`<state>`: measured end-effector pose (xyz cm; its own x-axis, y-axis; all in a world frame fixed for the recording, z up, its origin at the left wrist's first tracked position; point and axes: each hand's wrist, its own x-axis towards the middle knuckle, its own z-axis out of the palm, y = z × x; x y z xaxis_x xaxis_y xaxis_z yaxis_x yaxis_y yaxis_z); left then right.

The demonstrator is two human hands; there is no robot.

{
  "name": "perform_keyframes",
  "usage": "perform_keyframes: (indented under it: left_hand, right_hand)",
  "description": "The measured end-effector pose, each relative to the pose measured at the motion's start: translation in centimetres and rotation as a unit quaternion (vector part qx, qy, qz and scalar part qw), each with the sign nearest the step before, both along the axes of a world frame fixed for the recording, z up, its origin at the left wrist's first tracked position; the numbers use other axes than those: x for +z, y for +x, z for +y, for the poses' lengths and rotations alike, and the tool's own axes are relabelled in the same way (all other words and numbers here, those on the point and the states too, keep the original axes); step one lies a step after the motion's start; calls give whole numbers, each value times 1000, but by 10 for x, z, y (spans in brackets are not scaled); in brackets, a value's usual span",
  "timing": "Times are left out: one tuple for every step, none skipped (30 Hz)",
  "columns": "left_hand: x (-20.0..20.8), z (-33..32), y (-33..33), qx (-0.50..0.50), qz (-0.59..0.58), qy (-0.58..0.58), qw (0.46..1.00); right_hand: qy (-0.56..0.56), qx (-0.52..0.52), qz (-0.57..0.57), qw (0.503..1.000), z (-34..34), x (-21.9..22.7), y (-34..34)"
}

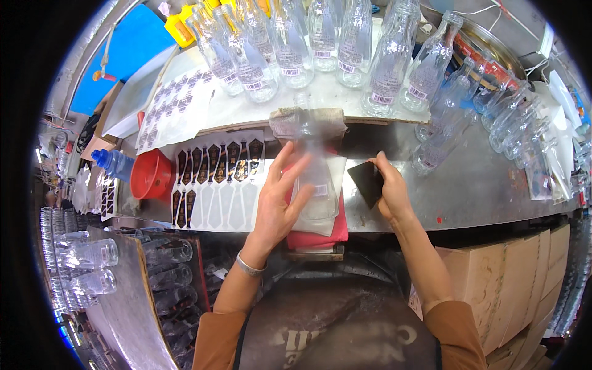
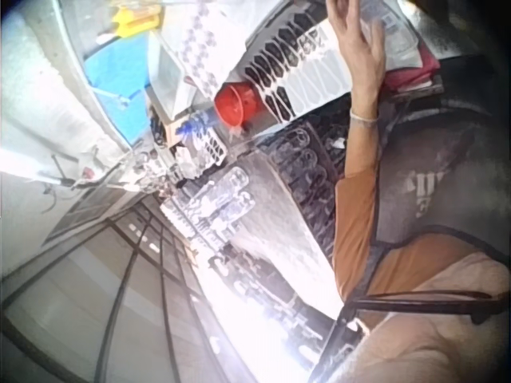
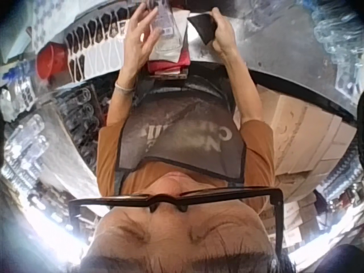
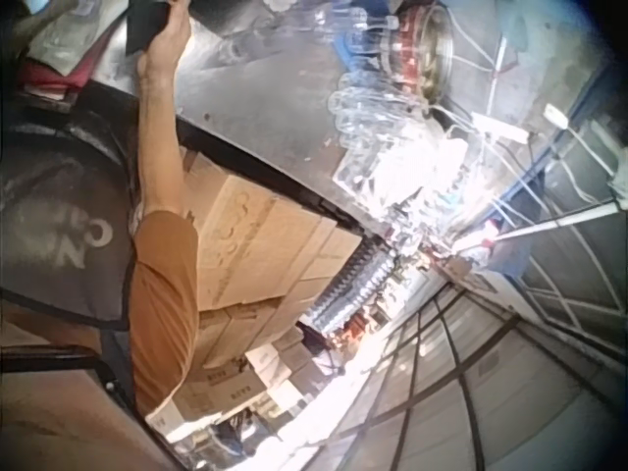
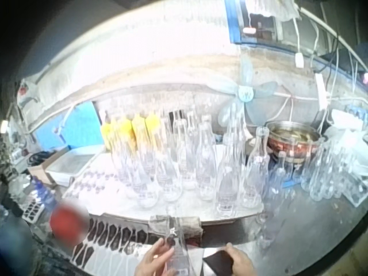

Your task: The person repeatedly picks up clear plastic bottles, applies a label to each bottle using a handheld applicator, and places the labeled bottles on the counter. The person handles bottles one at a time throughout the clip.

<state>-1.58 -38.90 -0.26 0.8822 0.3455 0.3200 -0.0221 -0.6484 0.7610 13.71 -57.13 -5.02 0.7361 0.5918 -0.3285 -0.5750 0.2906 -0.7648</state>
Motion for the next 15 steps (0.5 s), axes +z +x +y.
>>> perform_keyframes:
  left_hand:
    - [0,-2,2,-6,0,-1,1000]
    - [0,-1,1,-3,2,0,1000]
    - [0,-1,-1,0,4,2,1000]
    - [1,-1,-1,1,5,5,1000]
    - [1,-1,-1,0,-1,8,1000]
    - [1,-1,0,-2,-2,0,1000]
    - [0,-1,0,-4,-4,-8,1000]
    - [0,-2,1,-6,-4,-18,1000]
    - [1,-2,1,-9,-4,-25,1000]
    - [1,-1,1,-10,-5,-20,1000]
    - [1,-1,1,-11,-6,-14,1000]
    - [1,0,0,-12,-7,-9,1000]
    - [0,0,-1,-9,-13,-11,1000]
    - [-1,1,-1,-4,-18,-13,1000]
    - [-2,2,-2,0,-24,-15,1000]
  right_hand:
    - [10,13,-96,995,-6,-20,5]
    - [-34,55,-111,992,-4,3,-1]
    - [-56,81,-175,980,-2,22,-9]
    - [-76,104,-239,962,0,36,-13]
    - [-57,133,-278,949,2,41,-12]
    - [-108,135,-373,912,8,40,-8]
    - [-127,89,-446,881,15,40,-2]
    - [-147,41,-514,844,22,42,6]
    - [-180,0,-523,833,27,45,13]
    - [-165,-1,-511,844,28,52,16]
    - [-136,39,-534,834,28,60,16]
    - [-106,80,-555,821,29,69,15]
    - [-118,95,-576,803,33,73,11]
    - [-131,54,-612,778,37,76,11]
    - [-142,13,-645,750,42,80,13]
